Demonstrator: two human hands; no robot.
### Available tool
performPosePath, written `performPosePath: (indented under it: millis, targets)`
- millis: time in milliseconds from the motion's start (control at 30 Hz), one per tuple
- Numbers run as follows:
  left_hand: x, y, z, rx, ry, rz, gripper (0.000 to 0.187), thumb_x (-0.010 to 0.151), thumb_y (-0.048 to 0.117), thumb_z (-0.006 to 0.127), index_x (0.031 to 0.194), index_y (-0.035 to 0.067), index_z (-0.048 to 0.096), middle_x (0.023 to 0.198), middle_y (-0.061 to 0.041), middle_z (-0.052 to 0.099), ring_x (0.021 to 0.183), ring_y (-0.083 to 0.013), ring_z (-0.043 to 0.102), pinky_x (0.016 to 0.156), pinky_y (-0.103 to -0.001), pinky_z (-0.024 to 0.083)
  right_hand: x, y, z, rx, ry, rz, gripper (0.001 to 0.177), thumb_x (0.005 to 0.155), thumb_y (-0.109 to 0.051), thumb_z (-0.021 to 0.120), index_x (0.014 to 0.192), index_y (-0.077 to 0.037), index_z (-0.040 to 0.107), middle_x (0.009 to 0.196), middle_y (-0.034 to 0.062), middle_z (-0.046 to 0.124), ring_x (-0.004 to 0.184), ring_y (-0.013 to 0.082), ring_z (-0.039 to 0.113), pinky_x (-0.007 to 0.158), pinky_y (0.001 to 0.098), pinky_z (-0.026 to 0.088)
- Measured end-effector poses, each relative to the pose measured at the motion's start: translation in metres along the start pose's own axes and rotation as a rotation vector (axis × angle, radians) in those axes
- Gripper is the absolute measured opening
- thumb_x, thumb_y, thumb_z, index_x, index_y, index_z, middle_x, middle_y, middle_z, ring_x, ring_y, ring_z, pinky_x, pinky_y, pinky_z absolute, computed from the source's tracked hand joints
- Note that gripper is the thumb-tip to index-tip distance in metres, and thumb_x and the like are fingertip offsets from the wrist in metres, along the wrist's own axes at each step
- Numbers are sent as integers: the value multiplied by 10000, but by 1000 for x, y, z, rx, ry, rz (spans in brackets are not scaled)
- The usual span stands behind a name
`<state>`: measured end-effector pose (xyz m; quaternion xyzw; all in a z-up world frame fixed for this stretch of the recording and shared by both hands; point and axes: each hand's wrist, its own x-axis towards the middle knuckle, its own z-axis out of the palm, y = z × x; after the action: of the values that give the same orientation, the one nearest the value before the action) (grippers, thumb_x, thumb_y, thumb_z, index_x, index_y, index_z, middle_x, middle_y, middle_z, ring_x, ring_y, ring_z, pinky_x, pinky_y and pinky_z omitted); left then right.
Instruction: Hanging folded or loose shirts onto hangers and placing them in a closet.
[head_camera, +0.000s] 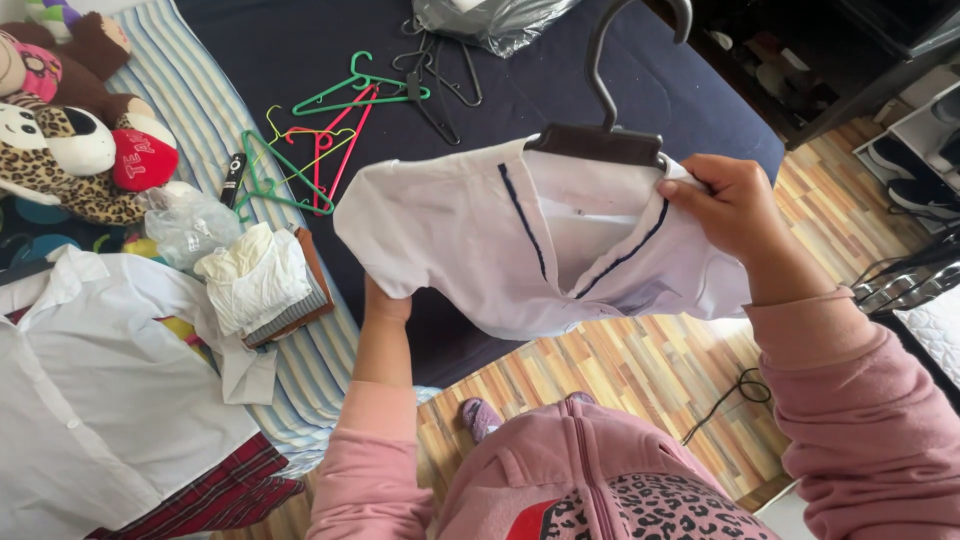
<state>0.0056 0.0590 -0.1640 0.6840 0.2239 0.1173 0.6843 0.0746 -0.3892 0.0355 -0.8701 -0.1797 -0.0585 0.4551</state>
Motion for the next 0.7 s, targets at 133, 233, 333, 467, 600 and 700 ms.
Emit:
performPosePath:
  millis: [133, 233, 333, 467, 600, 700]
  targets:
    - [-2, -9, 1, -26, -2, -76, 648, 993, 459, 487, 1515, 87, 391, 1509, -85, 479, 1371, -228, 456, 1109, -388, 380, -2, 0, -5, 8, -14, 65, 200, 985, -196, 747, 908, -14, 718, 709, 21, 623, 595, 80, 553, 512, 267, 433]
    - [3, -17, 4, -48, -14, -145, 580, 997, 400, 491, 1479, 82, 446, 1454, -84, 534, 1317, -236, 504, 1076, -390, 410, -1, 9, -10, 103, -21, 110, 201, 986, -211, 733, 926, -19, 725, 705, 2, 618, 584, 65, 533, 499, 250, 412]
    - [1, -34, 7, -73, -23, -222, 516, 1000, 341, 495, 1443, 76, 500, 1399, -82, 590, 1264, -243, 552, 1043, -393, 440, 0, 13, -12, 208, -46, 130, 244, 1006, -228, 729, 912, -4, 712, 712, -13, 600, 592, 50, 509, 494, 239, 397]
    - [7, -49, 7, -69, -30, -299, 451, 1001, 280, 504, 1396, 70, 563, 1332, -84, 650, 1200, -253, 604, 1002, -395, 473, 10, -2, -4, 246, -71, 161, 255, 1010, -232, 721, 929, 10, 718, 728, 0, 623, 597, 57, 534, 498, 241, 428]
    - [18, -74, 40, 27, -19, -315, 420, 990, 271, 525, 1349, 66, 597, 1284, -98, 670, 1157, -265, 622, 970, -397, 485, 15, -18, 5, 353, -100, 175, 250, 983, -237, 710, 1012, 9, 738, 792, 14, 689, 649, 66, 608, 550, 237, 508]
    - [21, -94, 52, 102, -14, -334, 397, 982, 264, 540, 1315, 63, 622, 1249, -109, 685, 1125, -274, 635, 947, -398, 495, 14, -12, 5, 397, -129, 169, 267, 985, -240, 709, 1052, 17, 739, 821, 16, 699, 683, 69, 619, 579, 236, 521]
